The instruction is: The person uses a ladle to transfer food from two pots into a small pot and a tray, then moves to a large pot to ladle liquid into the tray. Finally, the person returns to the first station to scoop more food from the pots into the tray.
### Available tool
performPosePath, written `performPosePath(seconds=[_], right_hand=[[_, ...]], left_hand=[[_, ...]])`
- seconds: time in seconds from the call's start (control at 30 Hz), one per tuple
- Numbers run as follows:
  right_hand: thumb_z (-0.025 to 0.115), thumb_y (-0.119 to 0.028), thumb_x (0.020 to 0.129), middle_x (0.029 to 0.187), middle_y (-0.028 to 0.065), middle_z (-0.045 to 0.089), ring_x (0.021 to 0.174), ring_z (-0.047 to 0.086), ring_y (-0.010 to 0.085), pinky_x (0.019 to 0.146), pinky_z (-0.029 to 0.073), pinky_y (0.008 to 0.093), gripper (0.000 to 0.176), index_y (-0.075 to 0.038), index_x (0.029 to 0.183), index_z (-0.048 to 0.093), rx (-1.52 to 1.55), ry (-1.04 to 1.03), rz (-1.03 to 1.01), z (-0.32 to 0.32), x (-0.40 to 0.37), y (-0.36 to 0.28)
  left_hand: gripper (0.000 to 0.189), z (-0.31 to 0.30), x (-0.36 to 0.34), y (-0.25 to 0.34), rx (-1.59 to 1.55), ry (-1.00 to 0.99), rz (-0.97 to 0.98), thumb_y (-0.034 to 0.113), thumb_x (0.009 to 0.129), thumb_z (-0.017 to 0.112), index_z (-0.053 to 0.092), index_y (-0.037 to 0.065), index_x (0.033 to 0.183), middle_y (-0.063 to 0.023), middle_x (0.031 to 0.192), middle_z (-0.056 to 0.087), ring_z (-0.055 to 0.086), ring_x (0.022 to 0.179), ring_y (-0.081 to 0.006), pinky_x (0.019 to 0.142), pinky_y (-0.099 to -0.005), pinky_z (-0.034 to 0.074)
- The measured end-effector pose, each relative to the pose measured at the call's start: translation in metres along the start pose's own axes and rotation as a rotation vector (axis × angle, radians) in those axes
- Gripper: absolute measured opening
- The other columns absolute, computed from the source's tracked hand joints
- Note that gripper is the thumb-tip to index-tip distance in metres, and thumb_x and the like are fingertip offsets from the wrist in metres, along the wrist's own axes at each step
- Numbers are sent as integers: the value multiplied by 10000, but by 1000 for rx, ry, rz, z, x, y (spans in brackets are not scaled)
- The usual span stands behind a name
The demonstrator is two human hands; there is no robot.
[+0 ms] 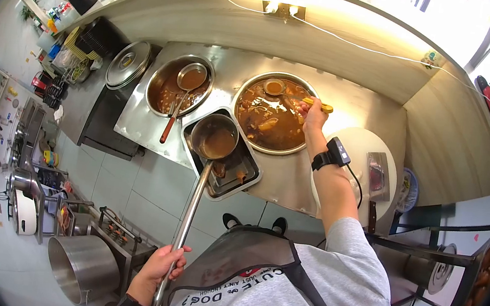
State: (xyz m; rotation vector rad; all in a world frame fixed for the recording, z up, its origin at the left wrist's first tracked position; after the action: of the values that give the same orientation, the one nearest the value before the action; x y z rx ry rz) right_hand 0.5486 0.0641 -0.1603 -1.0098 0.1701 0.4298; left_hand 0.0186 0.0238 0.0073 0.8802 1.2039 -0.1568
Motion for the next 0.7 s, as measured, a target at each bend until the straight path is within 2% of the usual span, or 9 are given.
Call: performPosePath(seconds=[0.43,0.7], right_hand=[[565,-169,846,677,135,618,529,607,170,467,534,244,207,9,950,543,93,114,12,-36,6,-11],[565,-184,853,666,113,608,520,589,142,459,526,236,226,1,980,537,97,117,-46,-67,-9,-24]], left_hand=[[301,1,2,-2,-29,-10,17,238,944,523,497,0,1126,-22,665,475,415,455,-90,379,-216,307],[292,2,2,-5,-28,-1,20,222,955,494,486,-9,1133,-23,664,470,405,455,-90,382,-214,309]])
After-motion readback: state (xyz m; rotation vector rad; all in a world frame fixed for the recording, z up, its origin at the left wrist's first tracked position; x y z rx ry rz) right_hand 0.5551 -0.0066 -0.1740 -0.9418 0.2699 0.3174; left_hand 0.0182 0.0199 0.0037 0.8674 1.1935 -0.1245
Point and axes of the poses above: each hand's wrist, its own x-axis towards the middle knuckle, its own z-axis out of the palm, y = z × x, the point moved 1 cm from there along x, towards the middle knuckle
